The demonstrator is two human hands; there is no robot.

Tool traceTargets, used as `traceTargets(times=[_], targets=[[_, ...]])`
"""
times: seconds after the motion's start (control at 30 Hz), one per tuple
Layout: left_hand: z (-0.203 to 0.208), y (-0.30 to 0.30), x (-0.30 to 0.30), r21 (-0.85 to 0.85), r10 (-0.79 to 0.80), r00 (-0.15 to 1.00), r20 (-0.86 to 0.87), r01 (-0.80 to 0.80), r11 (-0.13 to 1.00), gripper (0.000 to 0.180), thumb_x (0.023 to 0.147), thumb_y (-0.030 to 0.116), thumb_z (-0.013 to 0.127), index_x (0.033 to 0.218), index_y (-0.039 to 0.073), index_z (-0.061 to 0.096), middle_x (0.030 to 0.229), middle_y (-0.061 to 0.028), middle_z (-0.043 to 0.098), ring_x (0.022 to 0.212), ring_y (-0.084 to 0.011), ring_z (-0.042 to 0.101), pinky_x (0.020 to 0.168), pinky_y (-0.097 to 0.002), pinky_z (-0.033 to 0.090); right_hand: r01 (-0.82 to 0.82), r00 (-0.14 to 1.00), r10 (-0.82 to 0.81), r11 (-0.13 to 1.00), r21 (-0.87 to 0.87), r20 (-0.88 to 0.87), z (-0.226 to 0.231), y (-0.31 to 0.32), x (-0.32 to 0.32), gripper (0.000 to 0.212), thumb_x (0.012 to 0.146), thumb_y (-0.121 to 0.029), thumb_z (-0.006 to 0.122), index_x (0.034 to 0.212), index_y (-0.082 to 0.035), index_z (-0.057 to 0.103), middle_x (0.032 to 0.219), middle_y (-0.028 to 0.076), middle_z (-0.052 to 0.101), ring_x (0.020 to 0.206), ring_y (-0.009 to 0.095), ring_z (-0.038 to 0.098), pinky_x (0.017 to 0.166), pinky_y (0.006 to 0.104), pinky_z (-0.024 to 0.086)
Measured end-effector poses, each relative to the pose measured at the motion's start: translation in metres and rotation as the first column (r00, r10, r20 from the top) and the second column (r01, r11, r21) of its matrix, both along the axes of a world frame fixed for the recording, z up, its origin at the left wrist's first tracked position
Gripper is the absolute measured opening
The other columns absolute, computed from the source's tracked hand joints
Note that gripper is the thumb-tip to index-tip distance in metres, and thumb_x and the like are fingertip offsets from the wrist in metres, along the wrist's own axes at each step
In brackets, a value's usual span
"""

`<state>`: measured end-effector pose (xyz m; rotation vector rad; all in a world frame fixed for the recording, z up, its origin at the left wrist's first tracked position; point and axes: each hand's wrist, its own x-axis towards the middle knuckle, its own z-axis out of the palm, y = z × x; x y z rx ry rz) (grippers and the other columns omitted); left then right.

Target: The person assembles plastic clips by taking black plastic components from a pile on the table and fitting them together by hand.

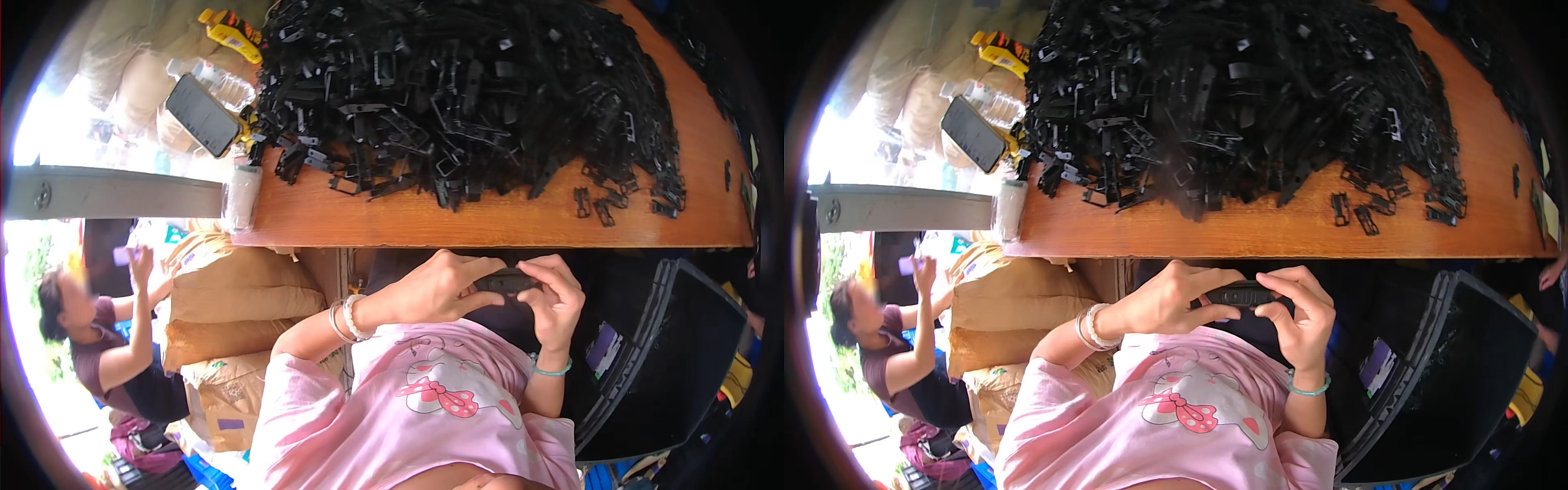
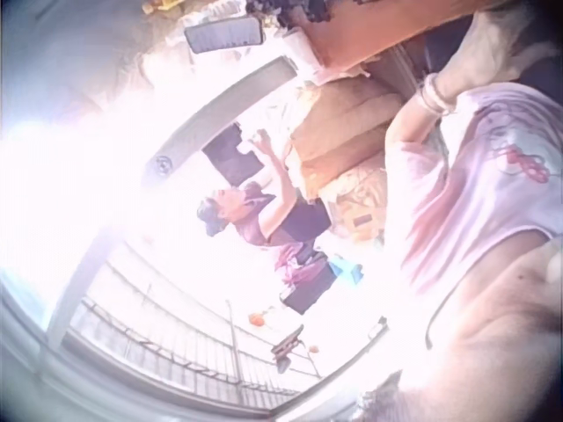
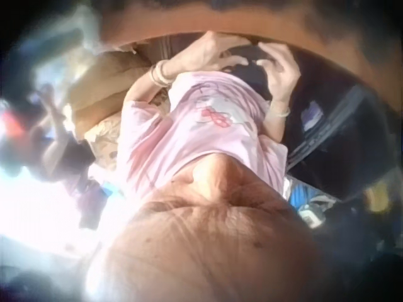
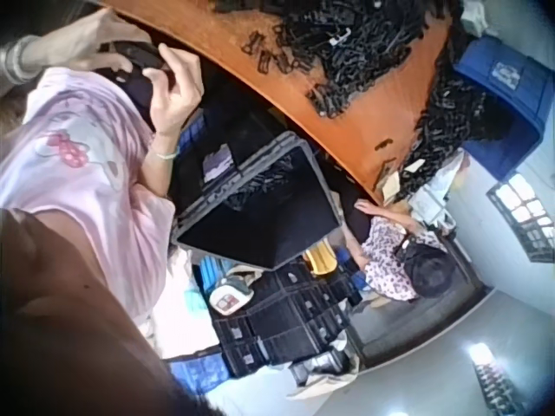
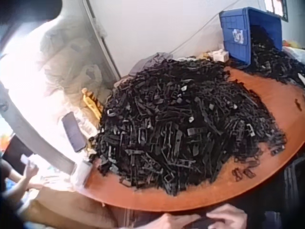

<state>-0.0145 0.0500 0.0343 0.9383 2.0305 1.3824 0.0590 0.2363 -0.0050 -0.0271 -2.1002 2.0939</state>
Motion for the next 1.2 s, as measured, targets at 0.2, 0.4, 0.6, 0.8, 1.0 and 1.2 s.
traceTargets(times=[0.2, 0.4, 0.6, 0.8, 1.0, 1.2], targets=[[-0.010, -0.051, -0.011, -0.085, 0.275, 0.934, -0.229, -0.300, 0.950, 0.009, 0.079, 0.008, 0.067, 0.084, 0.001, 0.065, 0.085, -0.0125, 0.064, 0.072, -0.0220, 0.062, 0.063, -0.0316, 0.049, -0.263, 0.961, 0.248, 0.956, 0.132, 0.118, -0.022, -0.003, -0.001, 0.027, 0.076, 0.007, 0.064, 0.102, 0.003, 0.064, 0.091, 0.012, 0.061, 0.070, 0.016, 0.060, 0.060, 0.0246, 0.048], [-0.025, -0.124, -0.050, -0.189, 0.380, 0.507, -0.774, -0.757, 0.626, 0.020, 0.078, -0.002, 0.058, 0.096, 0.004, 0.061, 0.083, -0.0113, 0.055, 0.070, -0.0263, 0.058, 0.058, -0.0333, 0.047, 0.050, 0.997, -0.053, 0.997, 0.061, 0.063, -0.020, -0.005, -0.008, 0.012, 0.084, 0.005, 0.058, 0.095, 0.004, 0.063, 0.086, 0.010, 0.060, 0.069, 0.015, 0.063, 0.054, 0.0212, 0.050], [-0.026, -0.118, -0.037, 0.053, 0.534, 0.285, -0.796, -0.846, 0.531, 0.013, 0.072, -0.006, 0.064, 0.083, 0.002, 0.061, 0.086, -0.0103, 0.057, 0.073, -0.0238, 0.058, 0.064, -0.0320, 0.047, 0.615, 0.782, -0.497, 0.513, 0.600, -0.376, -0.013, 0.027, -0.043, 0.013, 0.077, 0.000, 0.068, 0.090, -0.003, 0.066, 0.078, 0.005, 0.053, 0.060, 0.013, 0.053, 0.051, 0.0261, 0.041], [-0.014, -0.032, -0.010, 0.091, 0.412, 0.712, -0.569, -0.443, 0.892, 0.024, 0.071, -0.004, 0.068, 0.093, 0.003, 0.058, 0.097, -0.0138, 0.060, 0.087, -0.0276, 0.059, 0.072, -0.0334, 0.049, 0.615, 0.788, -0.357, 0.484, 0.623, -0.501, -0.012, 0.021, -0.045, 0.017, 0.071, 0.002, 0.071, 0.086, -0.004, 0.066, 0.088, 0.007, 0.058, 0.068, 0.019, 0.056, 0.056, 0.0292, 0.044], [-0.013, 0.013, -0.005, 0.099, 0.288, 0.913, -0.289, -0.271, 0.958, 0.045, 0.070, -0.001, 0.071, 0.111, 0.004, 0.053, 0.087, -0.0124, 0.057, 0.077, -0.0271, 0.058, 0.068, -0.0341, 0.049, 0.220, 0.923, 0.030, 0.779, 0.588, -0.385, 0.014, 0.004, -0.023, 0.024, 0.062, 0.001, 0.072, 0.084, -0.003, 0.065, 0.100, 0.010, 0.060, 0.082, 0.026, 0.057, 0.065, 0.0344, 0.047], [-0.017, 0.009, -0.004, 0.101, 0.308, 0.914, -0.264, -0.292, 0.951, 0.047, 0.070, 0.001, 0.072, 0.112, 0.004, 0.052, 0.087, -0.0116, 0.059, 0.077, -0.0211, 0.060, 0.069, -0.0302, 0.050, 0.160, 0.918, 0.110, 0.776, 0.610, -0.381, 0.009, 0.005, -0.029, 0.021, 0.063, 0.000, 0.071, 0.083, -0.002, 0.065, 0.100, 0.009, 0.060, 0.084, 0.026, 0.057, 0.066, 0.0343, 0.047]])
